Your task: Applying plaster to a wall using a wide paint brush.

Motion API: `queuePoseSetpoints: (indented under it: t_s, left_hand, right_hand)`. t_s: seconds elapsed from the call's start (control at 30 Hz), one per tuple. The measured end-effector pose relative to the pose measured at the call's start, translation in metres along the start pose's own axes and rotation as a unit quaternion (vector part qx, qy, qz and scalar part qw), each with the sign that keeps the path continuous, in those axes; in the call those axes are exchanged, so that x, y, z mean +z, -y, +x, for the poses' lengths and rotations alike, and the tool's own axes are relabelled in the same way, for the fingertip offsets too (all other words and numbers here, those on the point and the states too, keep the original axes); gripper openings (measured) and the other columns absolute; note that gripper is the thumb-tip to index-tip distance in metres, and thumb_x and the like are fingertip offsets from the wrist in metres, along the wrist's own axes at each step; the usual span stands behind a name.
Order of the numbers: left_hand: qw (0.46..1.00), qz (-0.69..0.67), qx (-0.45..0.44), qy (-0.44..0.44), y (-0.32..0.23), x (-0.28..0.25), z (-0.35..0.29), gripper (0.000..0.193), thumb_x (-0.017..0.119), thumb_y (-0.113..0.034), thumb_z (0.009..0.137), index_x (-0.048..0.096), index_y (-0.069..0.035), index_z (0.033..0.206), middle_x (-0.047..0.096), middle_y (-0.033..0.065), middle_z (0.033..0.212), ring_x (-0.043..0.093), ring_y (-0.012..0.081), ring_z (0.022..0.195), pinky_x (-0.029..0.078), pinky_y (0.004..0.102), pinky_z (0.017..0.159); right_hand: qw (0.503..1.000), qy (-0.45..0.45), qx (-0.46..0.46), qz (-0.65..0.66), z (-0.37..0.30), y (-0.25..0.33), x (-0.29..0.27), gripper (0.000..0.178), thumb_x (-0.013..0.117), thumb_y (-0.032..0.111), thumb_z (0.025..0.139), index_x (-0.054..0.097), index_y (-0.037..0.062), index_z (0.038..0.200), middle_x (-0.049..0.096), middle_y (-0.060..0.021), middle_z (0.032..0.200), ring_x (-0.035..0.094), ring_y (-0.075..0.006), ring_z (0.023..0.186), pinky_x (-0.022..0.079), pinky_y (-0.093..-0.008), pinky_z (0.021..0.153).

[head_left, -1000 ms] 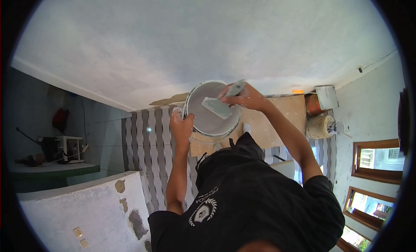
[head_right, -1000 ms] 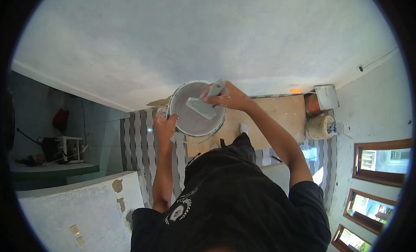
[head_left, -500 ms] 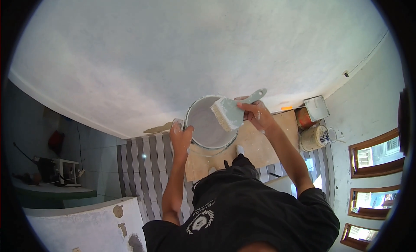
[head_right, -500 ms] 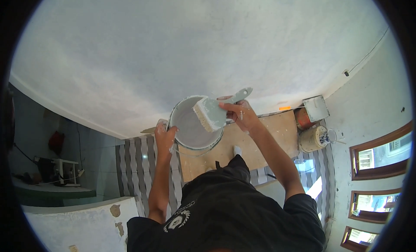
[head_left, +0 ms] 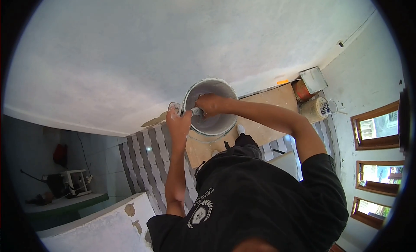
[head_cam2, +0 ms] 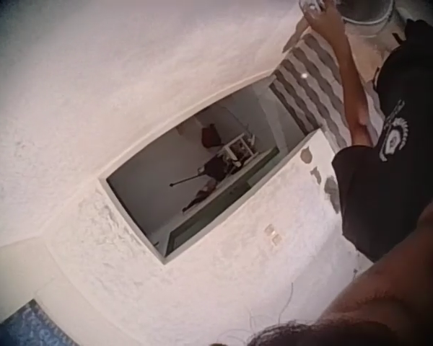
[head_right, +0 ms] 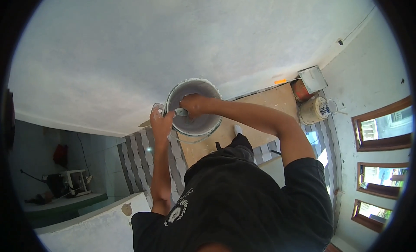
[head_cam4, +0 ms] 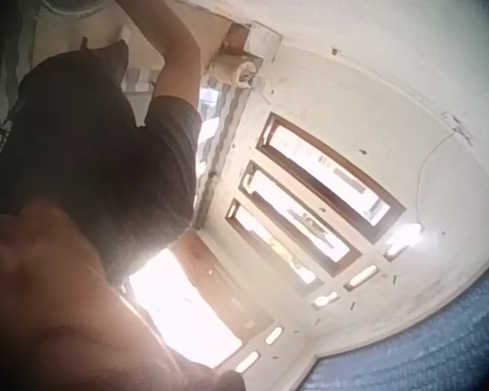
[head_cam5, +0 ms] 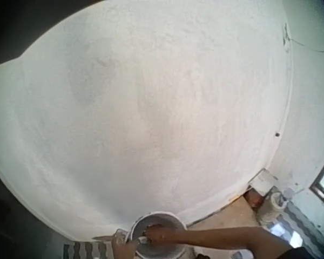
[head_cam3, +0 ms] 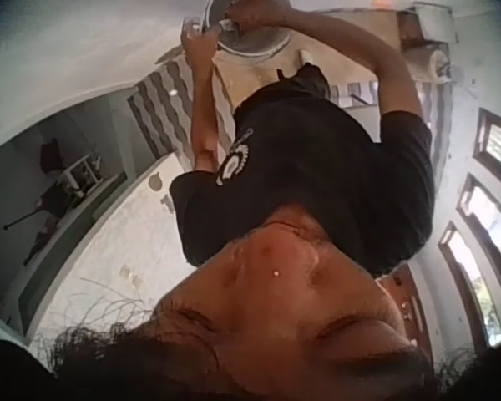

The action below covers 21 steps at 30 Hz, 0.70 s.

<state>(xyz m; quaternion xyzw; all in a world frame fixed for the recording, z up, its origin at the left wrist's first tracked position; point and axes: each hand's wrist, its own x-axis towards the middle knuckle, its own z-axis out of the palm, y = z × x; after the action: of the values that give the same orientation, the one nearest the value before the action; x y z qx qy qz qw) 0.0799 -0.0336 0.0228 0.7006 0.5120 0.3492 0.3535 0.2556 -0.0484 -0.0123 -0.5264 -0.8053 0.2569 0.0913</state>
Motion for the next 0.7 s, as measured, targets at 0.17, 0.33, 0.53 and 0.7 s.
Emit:
queuePoseSetpoints:
  t_s: [0.17,0.33,0.53,0.7]
  left_hand:
    - [0.999,0.002,-0.026,-0.022,0.011,-0.010,-0.001,0.027,0.064,-0.014,0.064,0.049,0.004,0.079,0.052,0.0158,0.068,0.048,0.0263,0.061,0.044,0.0393,0.061]
    - [0.998,0.023,-0.043,-0.036,0.012,-0.018,0.006,0.026,0.064,-0.013,0.064,0.051,0.003,0.079,0.053,0.0131,0.067,0.048,0.0242,0.061,0.044,0.0384,0.061]
    - [0.998,-0.035,-0.052,0.016,0.008,-0.008,0.028,0.025,0.064,-0.013,0.064,0.052,0.002,0.080,0.056,0.0138,0.069,0.051,0.0239,0.062,0.045,0.0371,0.062]
    - [1.000,-0.014,-0.020,-0.008,0.008,0.008,0.035,0.028,0.065,-0.014,0.064,0.054,0.003,0.083,0.055,0.0151,0.070,0.052,0.0271,0.065,0.045,0.0396,0.066]
  right_hand:
    - [0.999,-0.022,-0.024,-0.013,0.004,-0.005,-0.004,0.035,0.080,0.023,0.067,0.071,0.0070,0.097,0.067,-0.0163,0.096,0.062,-0.0358,0.094,0.050,-0.0444,0.083]
    - [0.976,-0.090,-0.030,0.197,-0.028,-0.008,-0.053,0.031,0.080,0.021,0.068,0.073,0.0084,0.095,0.068,-0.0135,0.091,0.064,-0.0301,0.089,0.050,-0.0415,0.080]
    - [0.968,-0.059,0.041,0.240,-0.013,-0.022,-0.055,0.037,0.080,0.022,0.066,0.071,0.0056,0.098,0.069,-0.0168,0.098,0.066,-0.0299,0.092,0.051,-0.0395,0.081]
    - [0.979,-0.008,0.123,0.162,0.010,-0.017,-0.041,0.052,0.083,0.025,0.062,0.066,-0.0003,0.104,0.068,-0.0204,0.102,0.066,-0.0336,0.097,0.052,-0.0408,0.084]
